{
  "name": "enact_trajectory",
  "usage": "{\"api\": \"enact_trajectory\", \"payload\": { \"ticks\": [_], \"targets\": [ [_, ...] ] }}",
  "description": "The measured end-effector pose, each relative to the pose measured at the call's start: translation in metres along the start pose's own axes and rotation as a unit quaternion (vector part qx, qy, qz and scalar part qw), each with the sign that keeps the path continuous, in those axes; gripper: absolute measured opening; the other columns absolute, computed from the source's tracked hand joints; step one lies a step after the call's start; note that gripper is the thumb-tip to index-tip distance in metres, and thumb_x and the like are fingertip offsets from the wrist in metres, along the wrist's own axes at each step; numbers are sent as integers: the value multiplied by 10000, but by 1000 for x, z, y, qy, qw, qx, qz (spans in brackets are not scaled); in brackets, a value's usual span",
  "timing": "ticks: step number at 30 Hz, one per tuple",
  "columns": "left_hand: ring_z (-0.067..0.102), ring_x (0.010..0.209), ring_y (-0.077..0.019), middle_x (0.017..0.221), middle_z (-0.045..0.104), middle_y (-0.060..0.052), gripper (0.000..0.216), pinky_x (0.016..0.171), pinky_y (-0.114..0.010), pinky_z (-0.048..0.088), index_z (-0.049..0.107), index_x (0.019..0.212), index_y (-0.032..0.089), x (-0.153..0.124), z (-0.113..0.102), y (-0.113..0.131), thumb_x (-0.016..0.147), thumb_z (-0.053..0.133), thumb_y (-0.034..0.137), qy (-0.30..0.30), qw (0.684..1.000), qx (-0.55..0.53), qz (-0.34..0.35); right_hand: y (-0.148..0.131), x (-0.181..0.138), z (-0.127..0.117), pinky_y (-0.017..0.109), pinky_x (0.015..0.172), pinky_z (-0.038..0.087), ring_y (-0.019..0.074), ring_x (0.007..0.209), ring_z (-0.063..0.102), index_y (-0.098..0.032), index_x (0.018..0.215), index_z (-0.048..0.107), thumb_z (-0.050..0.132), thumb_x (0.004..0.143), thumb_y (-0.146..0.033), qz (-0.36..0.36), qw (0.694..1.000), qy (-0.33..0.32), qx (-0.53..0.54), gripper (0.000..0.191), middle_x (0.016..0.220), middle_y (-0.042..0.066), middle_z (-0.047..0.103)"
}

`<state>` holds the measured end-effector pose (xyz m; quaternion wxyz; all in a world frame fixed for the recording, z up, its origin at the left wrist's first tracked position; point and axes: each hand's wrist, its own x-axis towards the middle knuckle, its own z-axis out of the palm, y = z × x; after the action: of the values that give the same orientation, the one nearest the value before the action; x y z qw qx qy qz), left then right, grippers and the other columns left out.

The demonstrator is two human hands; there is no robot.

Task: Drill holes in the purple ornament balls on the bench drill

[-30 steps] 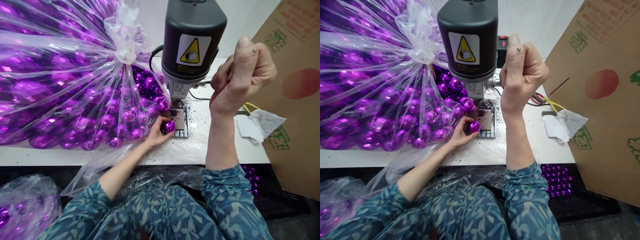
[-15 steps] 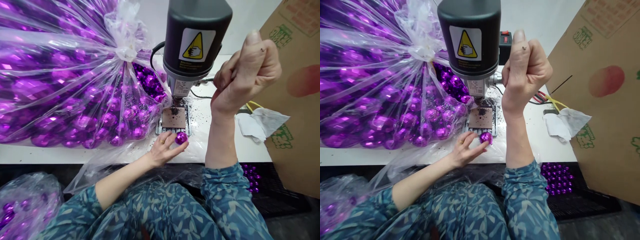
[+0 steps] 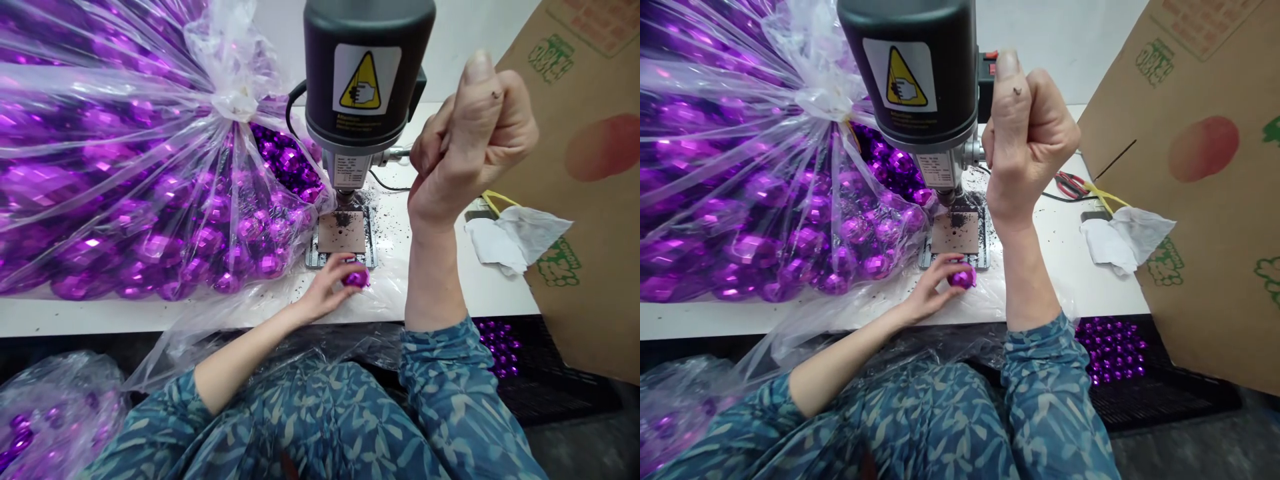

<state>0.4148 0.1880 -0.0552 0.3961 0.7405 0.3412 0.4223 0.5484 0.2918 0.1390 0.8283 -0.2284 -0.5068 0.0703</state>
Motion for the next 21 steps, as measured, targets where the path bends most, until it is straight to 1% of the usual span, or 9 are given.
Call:
{"api": "enact_trajectory", "payload": {
  "ticks": [2,4,6,8,10,13,16,18,21],
  "targets": [
    [689,1034,-228,1264,654,-101,409,887,-389,595,640,1281,271,8,-7,4,969,599,533,98,964,-207,-132,1,0,0,298,403,157,55,344,180,-244,595,208,496,814,-784,0,1000,3,-4,650,435,-81,207],
    [716,846,-188,1168,696,-71,421,760,-345,605,618,1269,276,17,-14,7,949,623,550,145,894,-359,-227,2,0,-1,298,399,148,55,338,182,-238,586,222,540,810,-761,0,1000,6,11,651,433,-82,202],
    [723,790,-181,1102,718,-56,425,721,-327,604,614,1232,261,24,-20,11,912,686,532,152,840,-441,-276,3,1,-2,296,400,142,48,336,193,-229,573,250,606,811,-705,-2,999,6,38,640,432,-83,213],
    [730,816,-181,1068,726,-48,412,734,-319,609,620,1184,246,29,-21,13,893,717,521,161,812,-479,-293,4,1,-2,291,398,134,41,336,206,-223,567,274,641,823,-649,-4,998,5,56,618,433,-84,229],
    [725,855,-168,1082,724,-35,391,768,-313,615,627,1143,241,31,-20,15,871,756,491,173,805,-489,-288,4,1,-3,283,395,134,36,337,207,-224,574,272,622,843,-641,-9,998,2,54,608,433,-86,235],
    [710,923,-140,1126,712,-20,355,844,-294,609,637,1102,226,34,-19,16,821,824,338,189,817,-473,-271,6,0,-4,268,400,157,39,348,207,-234,599,238,545,854,-702,-14,1000,-6,11,615,440,-89,221],
    [711,962,-143,1146,713,-31,403,883,-300,606,623,1195,232,36,-23,18,826,784,232,197,819,-463,-276,10,-3,-6,259,431,203,48,387,232,-240,632,230,486,874,-733,-7,999,-4,-41,606,473,-85,219],
    [725,953,-169,1171,714,-53,430,845,-321,624,603,1271,243,36,-27,19,860,730,244,179,812,-468,-300,14,-5,-8,254,461,238,49,424,265,-235,652,256,497,909,-690,3,999,-9,-46,576,506,-80,234],
    [741,933,-206,1165,719,-88,358,769,-327,640,626,1255,227,35,-32,18,932,669,375,154,801,-473,-332,17,-6,-11,242,470,247,36,431,274,-224,659,275,512,928,-657,18,999,-26,-32,562,518,-82,229]
  ]
}}
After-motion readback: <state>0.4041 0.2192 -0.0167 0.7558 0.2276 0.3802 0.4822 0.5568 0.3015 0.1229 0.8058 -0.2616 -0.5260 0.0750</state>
